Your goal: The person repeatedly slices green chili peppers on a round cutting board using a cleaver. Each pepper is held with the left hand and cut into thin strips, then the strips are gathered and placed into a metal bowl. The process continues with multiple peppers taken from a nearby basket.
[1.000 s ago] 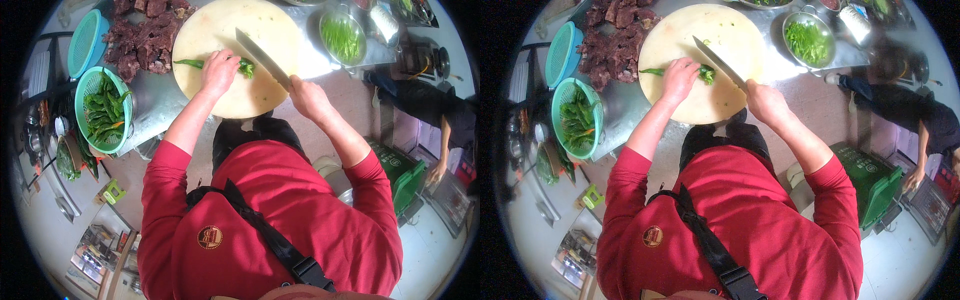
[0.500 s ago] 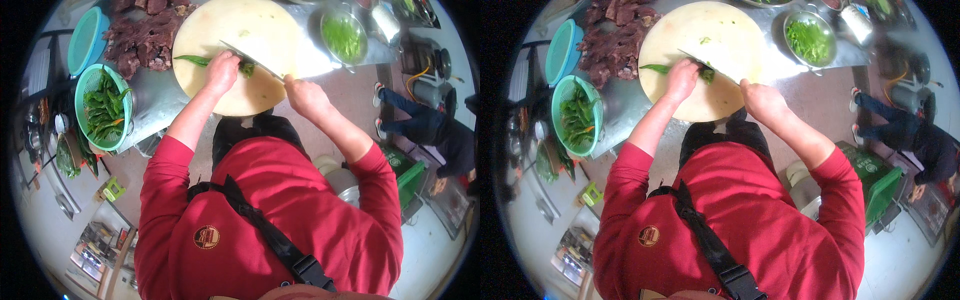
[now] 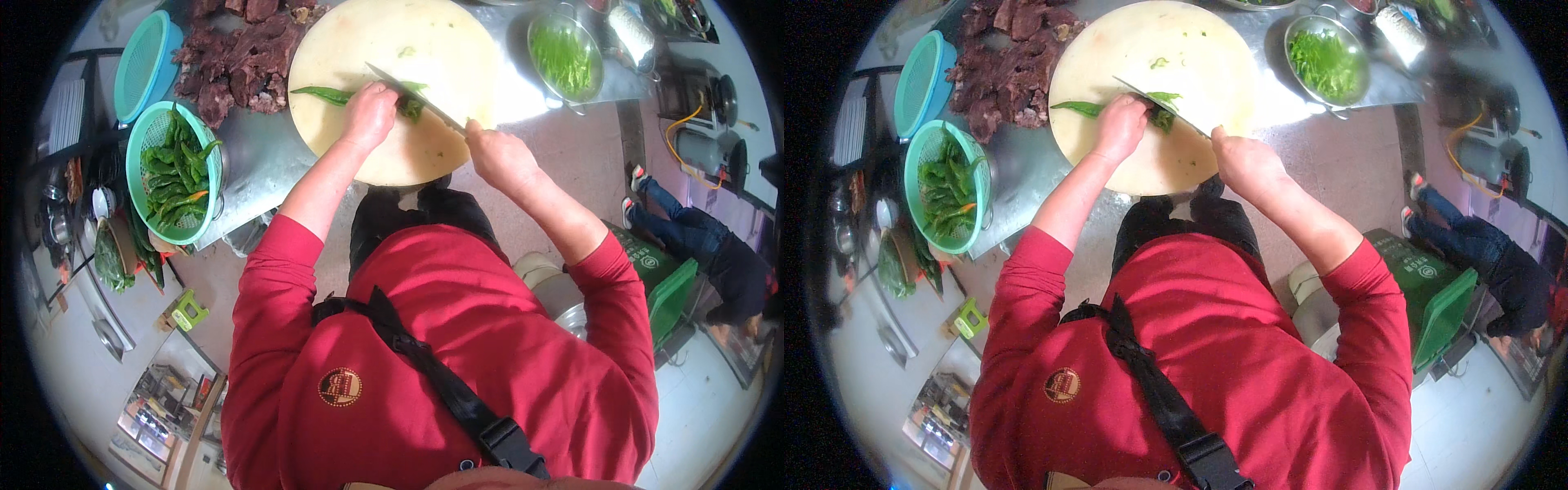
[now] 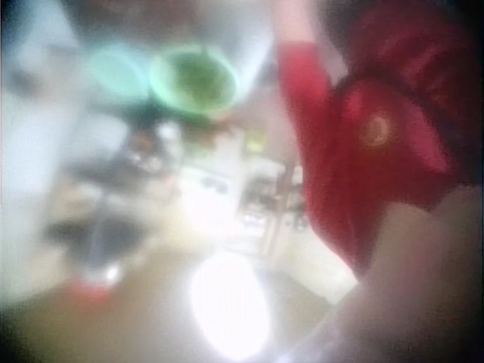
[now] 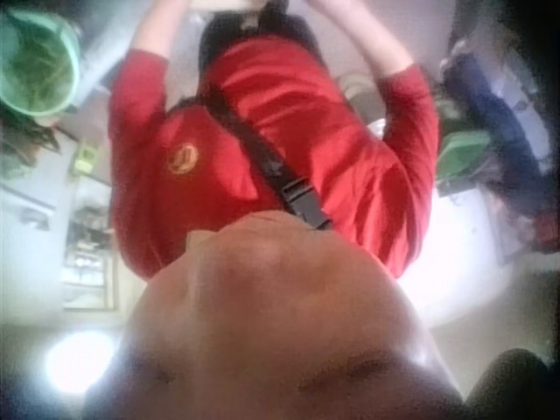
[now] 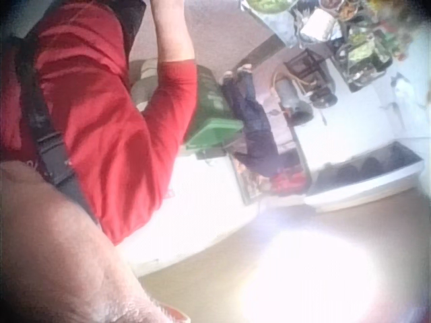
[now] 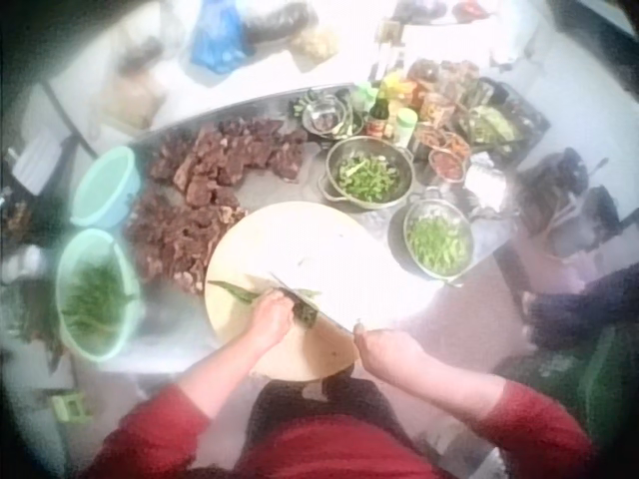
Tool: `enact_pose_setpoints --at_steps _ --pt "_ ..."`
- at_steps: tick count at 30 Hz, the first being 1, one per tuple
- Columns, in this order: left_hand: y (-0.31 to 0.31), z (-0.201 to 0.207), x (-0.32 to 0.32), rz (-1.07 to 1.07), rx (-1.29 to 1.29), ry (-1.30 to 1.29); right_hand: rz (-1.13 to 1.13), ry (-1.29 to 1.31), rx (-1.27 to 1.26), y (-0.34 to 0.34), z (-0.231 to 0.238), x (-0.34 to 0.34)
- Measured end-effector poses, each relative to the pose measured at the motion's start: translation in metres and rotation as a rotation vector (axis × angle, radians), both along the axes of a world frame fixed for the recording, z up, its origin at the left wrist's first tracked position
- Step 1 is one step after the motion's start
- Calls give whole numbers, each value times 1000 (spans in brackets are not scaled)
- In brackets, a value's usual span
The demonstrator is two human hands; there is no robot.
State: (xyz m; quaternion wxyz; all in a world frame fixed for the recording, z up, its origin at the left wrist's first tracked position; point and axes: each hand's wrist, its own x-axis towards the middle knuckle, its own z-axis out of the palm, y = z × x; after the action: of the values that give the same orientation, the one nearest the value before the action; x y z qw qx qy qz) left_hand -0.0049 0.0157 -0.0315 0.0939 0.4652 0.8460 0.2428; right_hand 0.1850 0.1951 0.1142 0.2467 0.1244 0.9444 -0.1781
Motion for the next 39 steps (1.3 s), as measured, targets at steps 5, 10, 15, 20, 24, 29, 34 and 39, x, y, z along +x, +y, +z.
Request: enact_pose_setpoints --at_steps 5,10,15,20,24,29,34,39 --pt "-3 -4 4 43 -66 46 -36 24 26 -6 0 6" --pt "-4 -4 1 17 44 -8 -4 65 26 -5 -5 8" --pt "-7 0 -1 -24 43 7 -4 24 -36 -6 -5 9" --pt "-8 -1 -2 -19 52 15 -72 38 29 -9 0 10" --pt "-9 -2 -6 -75 116 4 -36 -43 -56 -14 3 7" --pt "-11 0 -1 -30 74 29 -81 8 -30 -20 6 9" --pt "-13 -3 0 -48 77 37 -66 20 -23 -21 3 10" --pt "-12 -3 -1 -74 106 84 -115 12 -69 -25 -10 14"
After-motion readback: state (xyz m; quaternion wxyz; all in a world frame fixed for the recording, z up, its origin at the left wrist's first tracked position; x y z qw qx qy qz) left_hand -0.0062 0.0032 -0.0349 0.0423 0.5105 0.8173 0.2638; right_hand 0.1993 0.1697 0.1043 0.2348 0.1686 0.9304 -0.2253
